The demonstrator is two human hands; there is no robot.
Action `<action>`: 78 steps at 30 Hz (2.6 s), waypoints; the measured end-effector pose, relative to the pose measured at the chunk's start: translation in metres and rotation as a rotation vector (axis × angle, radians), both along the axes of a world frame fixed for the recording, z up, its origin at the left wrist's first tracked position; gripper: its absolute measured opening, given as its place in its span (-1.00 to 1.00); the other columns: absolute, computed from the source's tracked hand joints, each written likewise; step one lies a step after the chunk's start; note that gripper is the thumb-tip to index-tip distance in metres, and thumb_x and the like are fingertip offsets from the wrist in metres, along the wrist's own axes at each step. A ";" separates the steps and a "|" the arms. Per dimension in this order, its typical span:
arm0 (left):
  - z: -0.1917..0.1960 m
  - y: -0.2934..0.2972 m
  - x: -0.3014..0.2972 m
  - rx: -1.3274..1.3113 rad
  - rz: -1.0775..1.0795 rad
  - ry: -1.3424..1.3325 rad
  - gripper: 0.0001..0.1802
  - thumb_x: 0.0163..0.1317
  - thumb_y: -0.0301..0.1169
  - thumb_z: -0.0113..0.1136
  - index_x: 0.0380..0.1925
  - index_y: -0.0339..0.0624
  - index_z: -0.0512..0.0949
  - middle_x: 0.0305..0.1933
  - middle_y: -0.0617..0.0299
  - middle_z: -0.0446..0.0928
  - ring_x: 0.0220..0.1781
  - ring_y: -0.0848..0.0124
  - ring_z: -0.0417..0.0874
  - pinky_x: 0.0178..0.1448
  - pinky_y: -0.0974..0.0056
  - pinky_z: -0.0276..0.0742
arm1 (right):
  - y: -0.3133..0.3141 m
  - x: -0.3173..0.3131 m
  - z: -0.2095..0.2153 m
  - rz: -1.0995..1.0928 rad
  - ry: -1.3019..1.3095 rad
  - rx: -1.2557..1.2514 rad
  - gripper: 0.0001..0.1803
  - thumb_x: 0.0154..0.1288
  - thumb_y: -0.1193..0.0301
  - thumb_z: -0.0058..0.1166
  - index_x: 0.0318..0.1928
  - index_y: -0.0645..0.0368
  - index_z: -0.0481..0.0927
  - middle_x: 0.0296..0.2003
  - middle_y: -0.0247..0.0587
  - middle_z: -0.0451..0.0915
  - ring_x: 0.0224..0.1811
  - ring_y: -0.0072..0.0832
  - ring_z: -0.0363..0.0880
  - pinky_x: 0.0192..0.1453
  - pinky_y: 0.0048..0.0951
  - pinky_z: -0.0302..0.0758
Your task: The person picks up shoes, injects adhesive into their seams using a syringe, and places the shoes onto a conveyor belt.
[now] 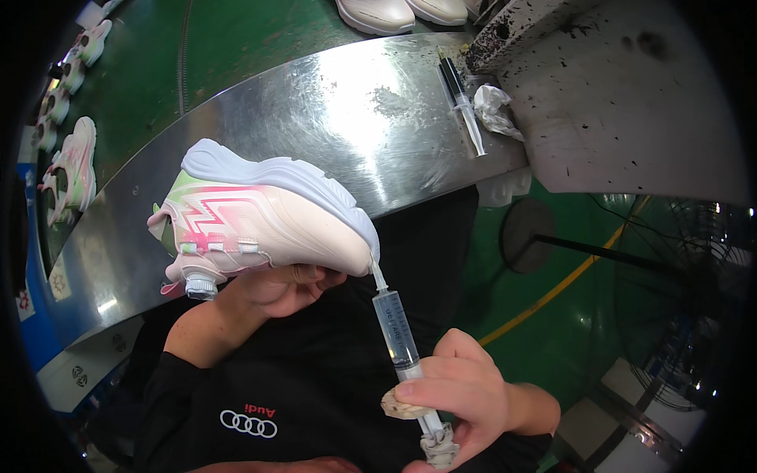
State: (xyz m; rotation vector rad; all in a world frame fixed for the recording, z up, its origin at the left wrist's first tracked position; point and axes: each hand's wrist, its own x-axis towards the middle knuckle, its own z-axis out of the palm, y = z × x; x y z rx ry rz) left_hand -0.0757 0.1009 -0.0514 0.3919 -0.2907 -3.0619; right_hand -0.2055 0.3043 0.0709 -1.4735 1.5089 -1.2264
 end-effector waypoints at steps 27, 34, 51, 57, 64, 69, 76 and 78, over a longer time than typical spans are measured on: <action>0.015 -0.007 -0.011 0.043 -0.009 0.027 -0.61 0.12 -0.55 0.19 -0.01 -0.22 0.43 -0.06 0.13 0.53 0.01 0.35 0.56 -0.06 0.40 0.60 | -0.020 0.027 -0.039 -0.121 0.642 -0.187 -0.48 -0.15 0.05 0.32 -0.18 0.05 0.56 -0.45 -0.35 0.48 -0.58 -0.52 0.14 -0.55 -0.59 0.11; 0.016 -0.007 -0.009 0.036 -0.001 0.037 -0.59 0.13 -0.53 0.19 0.02 -0.21 0.41 -0.04 0.12 0.52 0.02 0.34 0.56 -0.06 0.41 0.60 | -0.021 0.030 -0.042 -0.129 0.693 -0.204 -0.50 -0.16 0.07 0.33 -0.20 0.04 0.56 -0.47 -0.36 0.47 -0.58 -0.52 0.13 -0.56 -0.59 0.09; 0.020 -0.003 -0.015 -0.006 -0.001 0.028 -0.59 0.12 -0.46 0.22 0.00 -0.20 0.42 -0.04 0.13 0.53 0.00 0.35 0.57 -0.11 0.45 0.61 | -0.019 0.026 -0.042 -0.137 0.714 -0.226 -0.49 -0.17 0.06 0.32 -0.22 0.08 0.57 -0.52 -0.39 0.42 -0.58 -0.52 0.13 -0.57 -0.58 0.09; 0.014 -0.007 0.002 -0.002 0.015 -0.034 -0.62 0.11 -0.49 0.22 -0.04 -0.23 0.45 -0.08 0.10 0.55 -0.03 0.32 0.58 -0.10 0.38 0.58 | -0.021 0.033 -0.039 -0.199 0.690 -0.457 -0.41 -0.20 0.02 0.37 -0.19 0.02 0.43 -0.46 -0.38 0.38 -0.57 -0.51 0.23 -0.52 -0.55 0.13; 0.014 -0.005 0.080 0.129 0.007 -0.050 -0.31 0.03 -0.58 0.18 0.21 -0.16 0.18 0.12 0.11 0.39 0.14 0.22 0.45 0.21 0.09 0.38 | -0.048 -0.020 -0.072 -0.318 0.773 -0.291 -0.19 -0.11 -0.06 0.30 0.04 0.19 0.31 -0.32 -0.21 0.44 -0.33 -0.30 0.33 -0.21 -0.28 0.27; 0.039 -0.024 0.135 -0.059 0.118 -0.250 -0.05 -0.24 -0.58 0.25 0.26 -0.36 0.04 0.18 -0.07 0.33 0.20 0.14 0.41 0.28 0.09 0.32 | -0.105 -0.052 -0.108 -0.375 0.664 -0.240 -0.22 -0.22 0.05 0.37 -0.03 0.25 0.39 -0.21 -0.15 0.45 -0.26 -0.26 0.29 -0.17 -0.32 0.31; 0.035 -0.097 0.021 -0.500 0.260 -0.199 -0.29 0.01 -0.45 0.22 0.18 -0.33 0.18 0.10 0.06 0.40 0.14 0.28 0.45 0.24 0.17 0.35 | -0.133 -0.063 -0.121 -0.416 0.644 -0.226 -0.24 -0.29 0.19 0.42 -0.03 0.23 0.40 -0.23 -0.17 0.45 -0.23 -0.27 0.27 -0.12 -0.34 0.31; 0.018 -0.139 -0.032 -0.511 0.260 -0.071 -0.55 0.19 -0.45 0.05 0.08 -0.34 0.27 0.03 0.08 0.42 0.06 0.30 0.48 0.29 0.17 0.31 | -0.131 -0.062 -0.124 -0.461 0.587 -0.234 -0.23 -0.31 0.20 0.43 -0.03 0.23 0.40 -0.23 -0.15 0.45 -0.24 -0.27 0.27 -0.12 -0.33 0.31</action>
